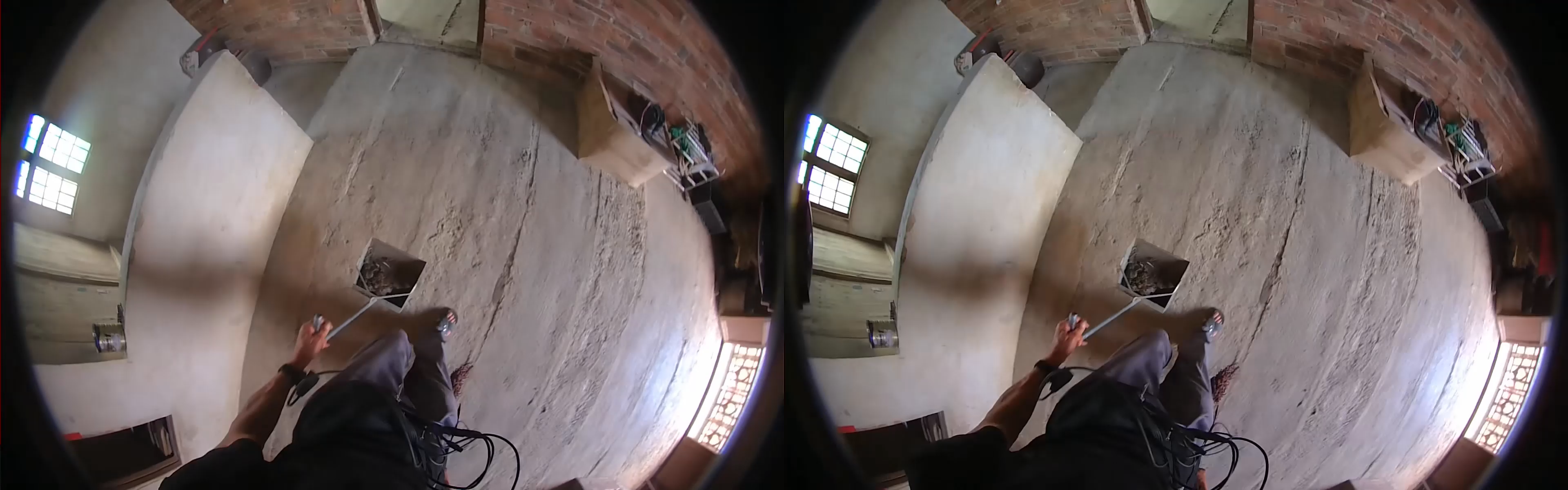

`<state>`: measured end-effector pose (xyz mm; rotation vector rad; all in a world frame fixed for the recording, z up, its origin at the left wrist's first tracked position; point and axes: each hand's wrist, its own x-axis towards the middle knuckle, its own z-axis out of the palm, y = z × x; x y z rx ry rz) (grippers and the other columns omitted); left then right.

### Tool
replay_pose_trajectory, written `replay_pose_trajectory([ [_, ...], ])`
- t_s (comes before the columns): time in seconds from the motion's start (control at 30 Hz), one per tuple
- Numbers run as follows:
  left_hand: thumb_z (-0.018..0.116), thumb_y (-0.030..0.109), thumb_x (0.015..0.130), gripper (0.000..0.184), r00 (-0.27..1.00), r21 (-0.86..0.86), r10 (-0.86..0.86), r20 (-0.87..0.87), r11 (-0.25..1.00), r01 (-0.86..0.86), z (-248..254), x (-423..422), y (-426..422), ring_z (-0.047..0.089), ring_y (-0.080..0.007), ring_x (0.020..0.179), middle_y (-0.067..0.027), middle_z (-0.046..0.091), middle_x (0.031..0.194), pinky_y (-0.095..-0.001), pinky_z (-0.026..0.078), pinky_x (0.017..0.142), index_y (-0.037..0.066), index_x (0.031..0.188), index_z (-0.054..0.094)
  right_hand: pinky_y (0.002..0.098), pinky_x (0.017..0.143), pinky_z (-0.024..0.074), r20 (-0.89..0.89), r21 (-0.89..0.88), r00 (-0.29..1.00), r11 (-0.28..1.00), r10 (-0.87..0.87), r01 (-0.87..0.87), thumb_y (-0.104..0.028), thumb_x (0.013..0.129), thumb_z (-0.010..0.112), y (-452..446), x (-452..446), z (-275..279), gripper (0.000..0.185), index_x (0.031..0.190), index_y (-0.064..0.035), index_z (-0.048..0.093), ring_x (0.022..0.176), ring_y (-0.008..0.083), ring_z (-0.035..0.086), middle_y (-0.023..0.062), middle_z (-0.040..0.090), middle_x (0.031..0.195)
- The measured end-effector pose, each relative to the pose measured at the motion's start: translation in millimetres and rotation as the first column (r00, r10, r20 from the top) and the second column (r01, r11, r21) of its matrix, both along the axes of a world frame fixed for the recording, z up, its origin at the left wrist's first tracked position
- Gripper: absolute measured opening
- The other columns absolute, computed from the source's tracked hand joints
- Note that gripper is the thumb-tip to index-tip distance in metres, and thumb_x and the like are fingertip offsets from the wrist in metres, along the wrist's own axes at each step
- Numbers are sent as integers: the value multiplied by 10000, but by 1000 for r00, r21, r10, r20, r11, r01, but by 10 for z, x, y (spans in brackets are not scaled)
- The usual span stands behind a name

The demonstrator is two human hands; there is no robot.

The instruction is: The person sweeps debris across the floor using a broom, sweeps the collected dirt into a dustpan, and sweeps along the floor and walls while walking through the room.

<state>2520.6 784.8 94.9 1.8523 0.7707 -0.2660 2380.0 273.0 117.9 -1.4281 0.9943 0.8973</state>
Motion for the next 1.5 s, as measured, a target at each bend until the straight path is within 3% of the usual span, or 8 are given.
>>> replay_pose_trajectory([
  [0.1, 652, 312, 952, 242, 955, -11, 290, -69, 957, -291, -271, -124, -121, 589, -103, 594, -13, 607, 696, -284, 509, 506, 77, 901, 674, 202, 472, 403, 8, -3, 999, 999, 51, -51, -139, 977, 607, -207, 484, 57, 153, 1100, -50, 593, 579, 44, 504, -30, 610, 798],
  [0.23, 641, 343, 969, 285, 998, 65, 63, -6, 996, -62, -311, 883, -311, 582, -121, 569, -8, 614, 697, -296, 445, 497, 72, 891, 678, 199, 472, 401, 10, -8, 991, 991, 131, -131, -134, 977, 607, -561, 1101, 174, 156, 1106, -47, 593, 580, 42, 502, -31, 611, 801],
  [0.43, 633, 318, 989, 282, 959, -169, 273, 77, 951, -258, -1024, 2099, -661, 521, -62, 534, 15, 539, 603, -281, 408, 480, 71, 862, 680, 195, 471, 398, -13, -67, 984, 981, 179, -179, -128, 978, 606, -1083, 2162, 429, 160, 1114, -43, 592, 582, 37, 500, -33, 613, 806],
  [0.8, 624, 335, 970, 314, 938, -201, 342, -61, 916, -347, -1082, 3630, -1005, 534, -108, 550, -17, 521, 636, -310, 527, 539, 25, 955, 671, 187, 471, 394, 22, -96, 930, 927, 367, -364, -115, 980, 605, -1028, 4968, 367, 169, 1129, -35, 590, 585, 29, 496, -36, 616, 814],
  [1.0, 669, 262, 889, 237, 953, -36, 299, -49, 953, -301, -1982, 3651, -1106, 596, -204, 593, -68, 571, 666, -366, 552, 552, 31, 938, 664, 182, 471, 391, 52, -85, 886, 886, 461, -456, -108, 981, 605, -1163, 5935, 278, 174, 1137, -31, 590, 587, 25, 493, -37, 617, 818],
  [1.1, 621, 245, 918, 249, 732, -153, 613, -298, 726, -670, -1105, 4285, -1275, 592, -199, 545, -69, 564, 638, -358, 513, 492, 5, 937, 687, 180, 471, 390, 104, -57, 848, 854, 520, -517, -104, 982, 604, -1443, 6251, 273, 177, 1141, -29, 589, 588, 23, 492, -38, 618, 820],
  [1.43, 613, 311, 987, 315, 550, -100, 805, -221, 542, -834, -563, 4616, -1430, 539, -125, 518, -15, 516, 621, -352, 580, 518, -3, 993, 631, 343, 509, 483, 165, -326, 562, 582, 811, -745, -166, 775, 811, -1880, 8752, -494, 264, 905, -13, 641, 583, 142, 588, 81, 651, 712],
  [1.5, 610, 297, 988, 308, 522, -78, 836, -169, 517, -853, -493, 4717, -1453, 542, -125, 515, -20, 524, 610, -341, 572, 510, -9, 970, 635, 333, 488, 482, 74, -246, 653, 648, 754, -721, -167, 793, 796, -1281, 9378, -200, 277, 935, -18, 610, 546, 148, 584, 74, 628, 692],
])
